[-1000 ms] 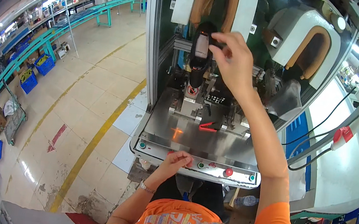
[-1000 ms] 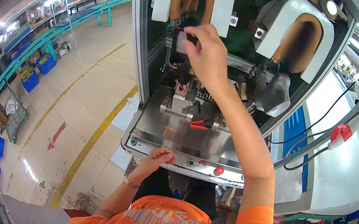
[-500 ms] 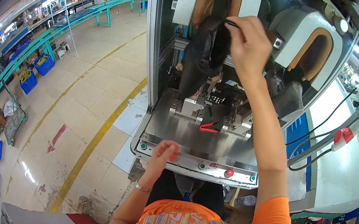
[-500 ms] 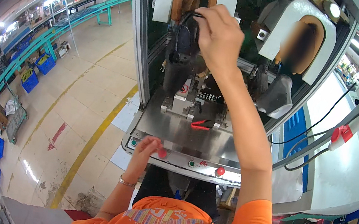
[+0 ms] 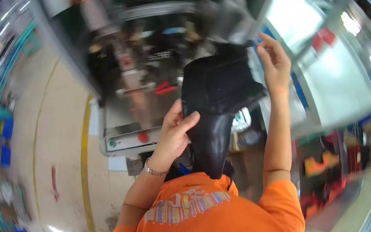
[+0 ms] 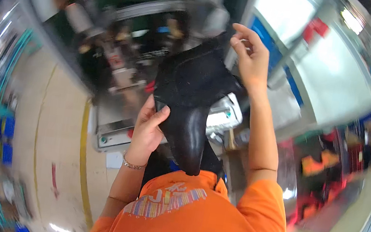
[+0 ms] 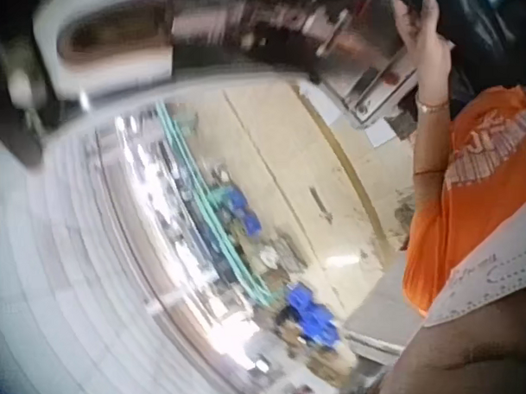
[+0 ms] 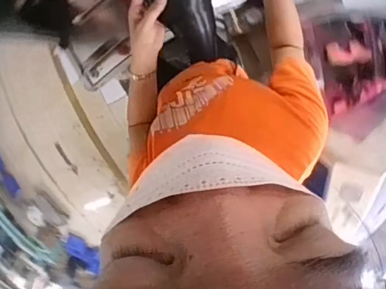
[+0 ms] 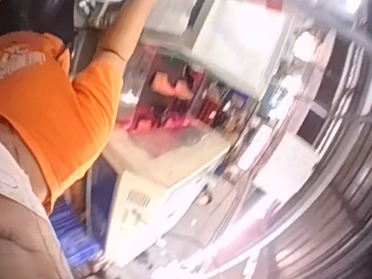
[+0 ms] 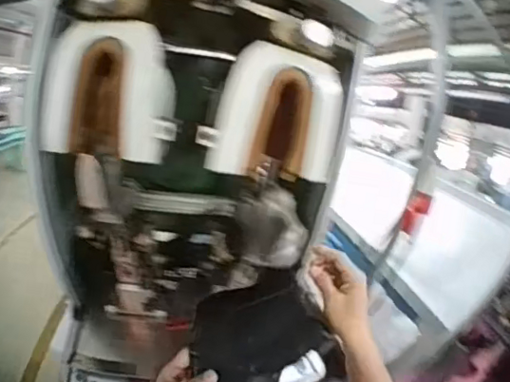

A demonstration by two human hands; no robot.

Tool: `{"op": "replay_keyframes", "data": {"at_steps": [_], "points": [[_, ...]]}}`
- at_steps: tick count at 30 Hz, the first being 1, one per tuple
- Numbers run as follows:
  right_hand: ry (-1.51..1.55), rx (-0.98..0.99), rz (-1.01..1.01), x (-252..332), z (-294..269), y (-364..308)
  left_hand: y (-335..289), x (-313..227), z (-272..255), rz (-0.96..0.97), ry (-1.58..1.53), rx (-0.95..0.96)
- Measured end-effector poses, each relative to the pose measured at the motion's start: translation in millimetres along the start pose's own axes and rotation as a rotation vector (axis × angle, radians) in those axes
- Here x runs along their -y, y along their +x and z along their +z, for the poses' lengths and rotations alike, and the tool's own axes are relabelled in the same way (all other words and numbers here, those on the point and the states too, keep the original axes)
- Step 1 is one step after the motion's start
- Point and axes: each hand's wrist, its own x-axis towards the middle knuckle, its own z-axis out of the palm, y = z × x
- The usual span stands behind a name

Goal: The person is assembling shoes using a machine in a factory setting. They place shoe parts into the machine, operate it, and then remove the assembled shoes. The process is repeated multiple times with different shoe parts.

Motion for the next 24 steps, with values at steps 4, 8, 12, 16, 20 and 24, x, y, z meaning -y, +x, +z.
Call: {"op": "replay_keyframes", "data": {"at_steps": [4,8,12,16,20,24], "points": [[-0.567,0.32,-0.127,45.1,-76.7,-103.7,8.1,71.1,19.3,-0.262,0.001,-0.037],[-0.698,0.828,0.376,80.0,-121.1,-179.9,1.3,149.8,32.6,-0.586,-0.091,-0.033],[-0.867,0.815,0.748,71.5,-148.7,-222.0,-2.8,220.5,48.0,-0.911,-0.209,-0.113],[-0.941,0.6,0.694,65.0,-158.9,-240.0,3.9,273.9,49.0,-1.096,-0.297,-0.176],[-1.054,0.248,0.755,21.2,-196.6,-244.8,11.9,280.2,64.5,-1.271,-0.305,-0.146],[-0.858,0.257,0.917,-32.3,-273.9,-232.1,12.6,263.5,65.1,-1.387,-0.245,-0.067]]}}
